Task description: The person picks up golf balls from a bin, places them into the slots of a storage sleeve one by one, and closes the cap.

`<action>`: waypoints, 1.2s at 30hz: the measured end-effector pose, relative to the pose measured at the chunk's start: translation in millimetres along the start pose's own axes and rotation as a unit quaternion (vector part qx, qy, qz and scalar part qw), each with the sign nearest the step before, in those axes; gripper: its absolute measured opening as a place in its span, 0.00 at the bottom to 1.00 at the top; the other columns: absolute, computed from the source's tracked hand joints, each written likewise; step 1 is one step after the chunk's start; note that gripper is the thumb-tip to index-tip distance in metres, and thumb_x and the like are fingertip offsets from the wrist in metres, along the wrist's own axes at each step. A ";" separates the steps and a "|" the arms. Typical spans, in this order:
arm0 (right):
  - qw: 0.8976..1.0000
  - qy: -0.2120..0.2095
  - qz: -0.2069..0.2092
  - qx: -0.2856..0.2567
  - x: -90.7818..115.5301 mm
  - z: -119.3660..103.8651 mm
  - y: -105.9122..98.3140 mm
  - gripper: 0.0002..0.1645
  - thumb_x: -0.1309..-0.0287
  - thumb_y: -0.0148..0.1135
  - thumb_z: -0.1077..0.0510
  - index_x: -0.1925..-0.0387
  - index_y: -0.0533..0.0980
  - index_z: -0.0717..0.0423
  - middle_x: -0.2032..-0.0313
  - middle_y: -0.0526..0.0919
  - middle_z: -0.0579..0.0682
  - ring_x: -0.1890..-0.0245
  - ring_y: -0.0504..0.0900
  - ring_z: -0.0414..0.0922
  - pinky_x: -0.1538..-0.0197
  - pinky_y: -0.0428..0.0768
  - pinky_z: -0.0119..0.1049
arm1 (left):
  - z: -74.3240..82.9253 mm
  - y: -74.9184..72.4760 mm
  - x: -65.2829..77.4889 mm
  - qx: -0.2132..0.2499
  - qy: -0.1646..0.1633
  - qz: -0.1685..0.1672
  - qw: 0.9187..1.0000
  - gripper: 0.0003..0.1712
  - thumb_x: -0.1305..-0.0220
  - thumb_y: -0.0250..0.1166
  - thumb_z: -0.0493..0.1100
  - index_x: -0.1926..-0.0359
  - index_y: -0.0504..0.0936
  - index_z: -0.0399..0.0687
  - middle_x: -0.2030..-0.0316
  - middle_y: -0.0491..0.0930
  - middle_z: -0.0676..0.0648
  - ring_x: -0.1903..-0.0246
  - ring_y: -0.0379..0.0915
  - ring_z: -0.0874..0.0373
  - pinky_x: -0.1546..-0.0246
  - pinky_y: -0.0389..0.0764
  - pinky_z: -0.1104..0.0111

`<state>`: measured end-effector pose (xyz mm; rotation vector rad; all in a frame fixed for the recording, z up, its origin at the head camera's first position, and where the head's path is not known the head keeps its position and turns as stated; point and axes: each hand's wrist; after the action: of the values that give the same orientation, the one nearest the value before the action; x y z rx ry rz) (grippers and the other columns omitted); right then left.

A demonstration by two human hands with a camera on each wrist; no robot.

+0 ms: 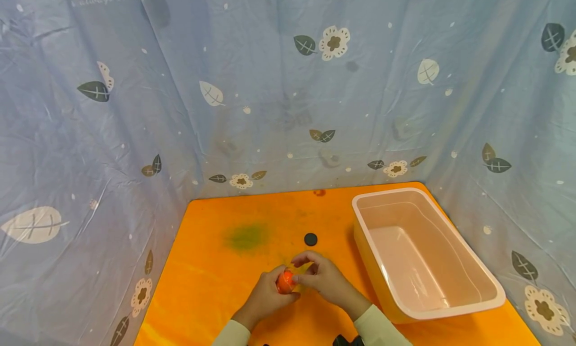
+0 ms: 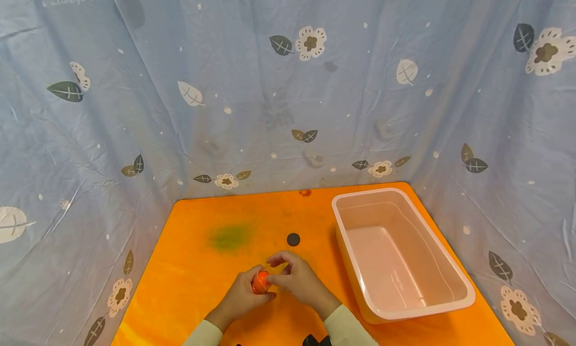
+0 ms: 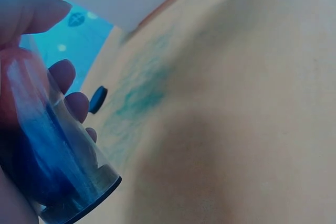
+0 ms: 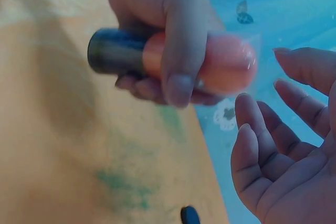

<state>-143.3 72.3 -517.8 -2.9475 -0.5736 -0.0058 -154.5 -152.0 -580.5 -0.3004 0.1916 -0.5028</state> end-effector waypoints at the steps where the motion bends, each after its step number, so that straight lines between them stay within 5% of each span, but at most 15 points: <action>1: 1.000 0.002 0.004 -0.001 -0.4 2.2 -0.9 0.19 0.28 0.74 0.56 0.41 0.82 0.56 0.44 0.83 0.55 0.63 0.78 0.51 0.60 0.81 0.38 | -0.7 0.1 -0.3 0.004 0.002 0.000 1.000 0.19 0.37 0.81 0.38 0.50 0.82 0.49 0.62 0.88 0.44 0.69 0.79 0.63 0.66 0.82 0.69; 7: 0.999 0.022 0.023 0.004 1.9 17.4 -9.7 0.21 0.27 0.74 0.50 0.39 0.81 0.53 0.43 0.82 0.53 0.57 0.80 0.53 0.52 0.83 0.45 | -2.0 -0.5 0.0 -0.004 -0.018 -0.002 1.000 0.20 0.38 0.82 0.38 0.50 0.81 0.47 0.63 0.87 0.45 0.69 0.79 0.61 0.65 0.82 0.69; 12: 0.998 0.033 0.047 0.005 6.8 23.3 -16.7 0.23 0.27 0.74 0.48 0.39 0.81 0.54 0.43 0.81 0.57 0.60 0.80 0.52 0.56 0.83 0.47 | -3.2 -0.9 -0.6 -0.015 -0.028 -0.005 0.999 0.21 0.37 0.81 0.37 0.47 0.81 0.40 0.63 0.86 0.48 0.68 0.80 0.60 0.63 0.83 0.68; 22: 0.990 0.043 0.131 0.009 10.2 52.8 -26.0 0.21 0.29 0.74 0.60 0.40 0.80 0.60 0.48 0.80 0.60 0.65 0.78 0.50 0.61 0.82 0.38 | -5.5 -0.8 -0.6 0.000 -0.033 -0.014 0.999 0.25 0.35 0.80 0.36 0.41 0.81 0.36 0.60 0.88 0.50 0.65 0.84 0.58 0.61 0.85 0.67; 30: 0.980 0.071 0.183 0.000 5.6 85.3 -33.8 0.28 0.29 0.73 0.64 0.34 0.73 0.65 0.49 0.75 0.60 0.65 0.74 0.51 0.66 0.78 0.41 | -2.7 -1.7 -1.3 0.017 -0.049 -0.017 0.998 0.28 0.34 0.79 0.37 0.37 0.80 0.35 0.55 0.87 0.39 0.63 0.86 0.56 0.61 0.86 0.67; 36: 0.977 0.070 0.203 0.005 -3.9 98.3 -38.2 0.31 0.28 0.72 0.65 0.30 0.70 0.66 0.47 0.74 0.62 0.65 0.75 0.52 0.66 0.79 0.41 | -0.7 -1.1 -0.3 0.019 -0.043 -0.012 0.999 0.25 0.35 0.80 0.35 0.40 0.82 0.37 0.56 0.88 0.40 0.65 0.84 0.58 0.62 0.85 0.68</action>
<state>-163.5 119.4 -610.1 -2.9631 0.0534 -0.1636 -155.5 -152.9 -580.8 -0.2863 0.0949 -0.5161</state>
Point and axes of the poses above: each hand's wrist, its own x-axis away from the middle knuckle, its own y-axis out of the palm, z = x × y
